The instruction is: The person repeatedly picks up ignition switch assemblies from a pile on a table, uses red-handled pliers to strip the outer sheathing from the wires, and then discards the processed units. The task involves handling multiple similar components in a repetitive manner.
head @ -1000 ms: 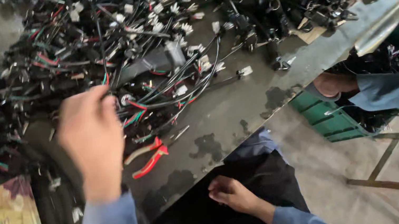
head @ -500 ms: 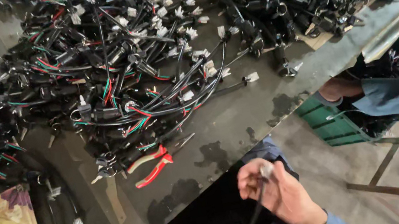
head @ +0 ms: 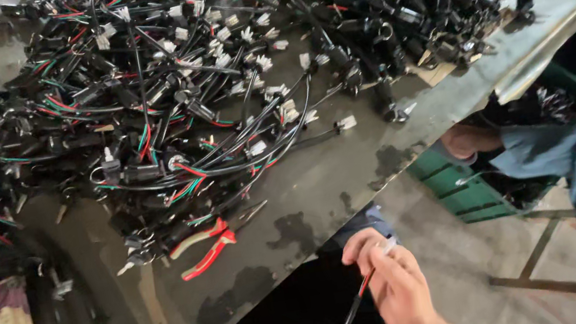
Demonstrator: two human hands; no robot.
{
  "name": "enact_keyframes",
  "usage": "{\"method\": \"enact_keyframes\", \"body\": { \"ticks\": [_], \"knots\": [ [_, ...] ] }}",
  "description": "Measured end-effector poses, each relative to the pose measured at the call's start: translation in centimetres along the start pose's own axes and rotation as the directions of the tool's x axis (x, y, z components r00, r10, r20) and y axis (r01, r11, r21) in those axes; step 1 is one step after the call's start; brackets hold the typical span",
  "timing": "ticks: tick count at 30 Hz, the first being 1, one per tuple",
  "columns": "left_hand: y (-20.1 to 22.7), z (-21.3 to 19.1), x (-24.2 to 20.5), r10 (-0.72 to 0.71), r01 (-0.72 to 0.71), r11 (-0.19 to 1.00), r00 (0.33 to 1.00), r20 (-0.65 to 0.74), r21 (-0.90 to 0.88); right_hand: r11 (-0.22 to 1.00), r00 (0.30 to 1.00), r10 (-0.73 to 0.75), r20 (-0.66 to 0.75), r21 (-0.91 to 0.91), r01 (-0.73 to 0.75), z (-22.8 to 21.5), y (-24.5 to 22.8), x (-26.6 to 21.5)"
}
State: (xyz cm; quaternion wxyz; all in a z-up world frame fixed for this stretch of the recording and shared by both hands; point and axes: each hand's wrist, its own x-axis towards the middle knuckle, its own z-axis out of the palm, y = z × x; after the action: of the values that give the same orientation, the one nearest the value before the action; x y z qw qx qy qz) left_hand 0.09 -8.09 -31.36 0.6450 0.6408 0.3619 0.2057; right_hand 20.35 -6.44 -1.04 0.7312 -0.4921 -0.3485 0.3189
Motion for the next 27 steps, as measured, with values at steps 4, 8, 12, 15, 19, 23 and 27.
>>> {"method": "enact_keyframes", "body": {
  "ticks": [4,8,12,15,19,23,27],
  "knots": [
    [-1.9,-4.9,0.1,-0.099,0.09,0.991,0.991,-0.088,-0.1,0.955,0.916,0.277,0.289,-0.187,-0.23,2.5,-0.8,-2.0],
    [-1.1,-9.8,1.4,-0.181,0.127,0.934,0.974,-0.137,-0.333,0.852,0.803,0.514,0.302,-0.291,-0.436,3.0,1.9,-5.3],
    [2.0,-11.8,2.5,-0.144,0.028,0.792,0.979,-0.143,-0.61,0.824,0.789,0.544,0.285,-0.358,-0.439,0.9,5.4,-8.0],
    [4.5,-10.1,2.8,0.069,-0.126,0.585,0.992,-0.106,-0.801,0.803,0.78,0.563,0.273,-0.402,-0.44,0.0,7.0,-10.1],
    [6.9,-9.2,4.7,0.403,-0.242,0.317,0.909,-0.101,-0.917,0.796,0.787,0.548,0.282,-0.463,-0.389,-0.9,8.8,-9.9],
    [6.5,-12.6,4.8,-0.301,0.321,0.503,0.935,0.186,-0.802,0.801,0.805,0.504,0.312,-0.519,-0.3,-1.3,11.3,-8.2],
    [4.3,-10.6,4.5,0.216,-0.138,0.759,0.975,0.047,-0.636,0.787,0.821,0.464,0.333,-0.58,-0.209,-1.4,13.3,-7.2]
  ]
}}
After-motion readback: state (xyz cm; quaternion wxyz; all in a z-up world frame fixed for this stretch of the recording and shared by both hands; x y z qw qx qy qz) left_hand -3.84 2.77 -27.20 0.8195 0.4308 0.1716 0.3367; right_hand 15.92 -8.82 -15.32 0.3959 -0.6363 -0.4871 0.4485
